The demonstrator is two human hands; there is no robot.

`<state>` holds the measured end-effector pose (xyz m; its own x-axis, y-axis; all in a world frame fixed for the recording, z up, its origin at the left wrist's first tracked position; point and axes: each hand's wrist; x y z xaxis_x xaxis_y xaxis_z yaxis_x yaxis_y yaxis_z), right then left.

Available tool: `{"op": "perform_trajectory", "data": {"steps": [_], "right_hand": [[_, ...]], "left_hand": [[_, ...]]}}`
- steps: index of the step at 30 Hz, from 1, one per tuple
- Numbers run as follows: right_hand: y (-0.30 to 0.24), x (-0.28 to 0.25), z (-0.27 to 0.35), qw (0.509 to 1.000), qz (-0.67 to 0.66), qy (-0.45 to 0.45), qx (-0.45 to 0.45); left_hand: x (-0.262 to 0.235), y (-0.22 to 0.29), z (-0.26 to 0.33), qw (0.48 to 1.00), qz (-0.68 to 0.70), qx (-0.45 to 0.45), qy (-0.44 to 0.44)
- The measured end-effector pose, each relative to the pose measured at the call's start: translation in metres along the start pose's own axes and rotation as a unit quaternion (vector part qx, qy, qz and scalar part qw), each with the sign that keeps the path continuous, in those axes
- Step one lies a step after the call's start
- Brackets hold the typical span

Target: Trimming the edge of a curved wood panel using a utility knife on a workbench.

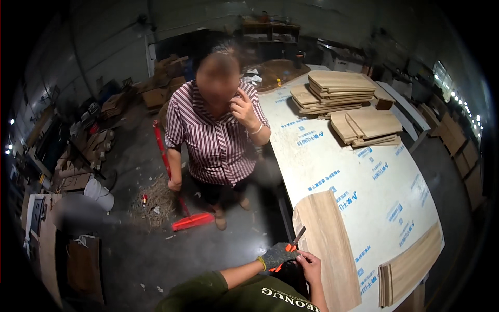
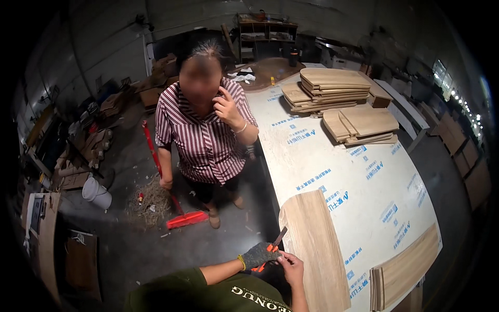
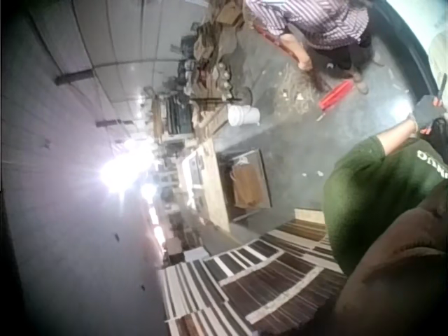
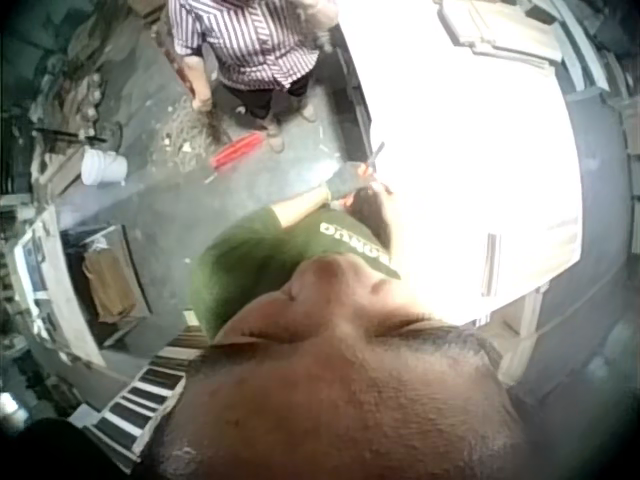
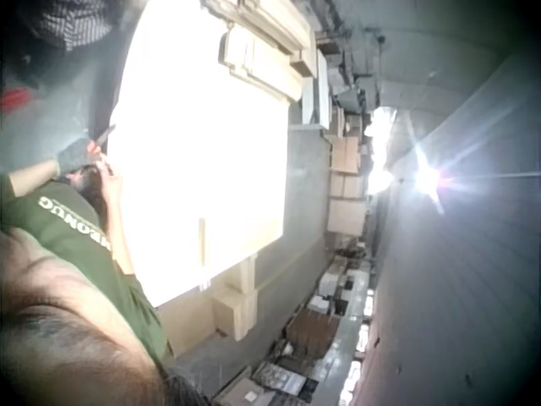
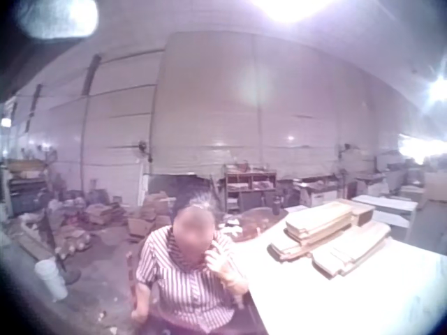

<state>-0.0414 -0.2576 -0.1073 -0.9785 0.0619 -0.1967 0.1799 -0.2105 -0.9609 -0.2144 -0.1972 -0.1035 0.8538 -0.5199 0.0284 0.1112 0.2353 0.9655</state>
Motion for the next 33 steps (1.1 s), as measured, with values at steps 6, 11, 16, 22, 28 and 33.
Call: {"op": "perform_trajectory", "data": {"steps": [6, 11, 16, 22, 28, 33], "right_hand": [[0.023, -0.007, 0.006, 0.986, -0.142, -0.056, 0.074], [0.048, -0.004, 0.002, 0.981, -0.175, -0.012, 0.088], [0.052, -0.013, 0.003, 0.922, -0.333, 0.104, 0.166], [0.065, -0.012, 0.003, 0.982, -0.173, 0.013, 0.068], [0.045, 0.000, -0.002, 0.987, -0.150, 0.061, 0.008], [0.042, -0.009, -0.006, 0.989, -0.118, 0.089, 0.032]], "left_hand": [[0.000, 0.002, 0.004, 0.993, -0.020, -0.093, -0.077], [0.005, -0.008, 0.008, 0.967, 0.216, -0.098, -0.095], [0.004, 0.002, 0.007, 0.973, 0.201, -0.082, -0.077], [0.002, -0.008, 0.002, 0.970, 0.213, -0.072, -0.091], [0.001, 0.006, 0.001, 0.979, 0.157, -0.019, -0.126], [0.001, 0.018, 0.001, 0.973, 0.155, -0.092, -0.140]]}}
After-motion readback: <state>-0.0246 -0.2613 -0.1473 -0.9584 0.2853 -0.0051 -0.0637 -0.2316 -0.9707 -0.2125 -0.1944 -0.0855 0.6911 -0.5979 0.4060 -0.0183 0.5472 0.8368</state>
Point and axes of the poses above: each hand's wrist, its own z-axis away from the middle knuckle, its own x-axis out of the palm, y = z × x, and after that the axes turned 5 degrees about z, right-handed
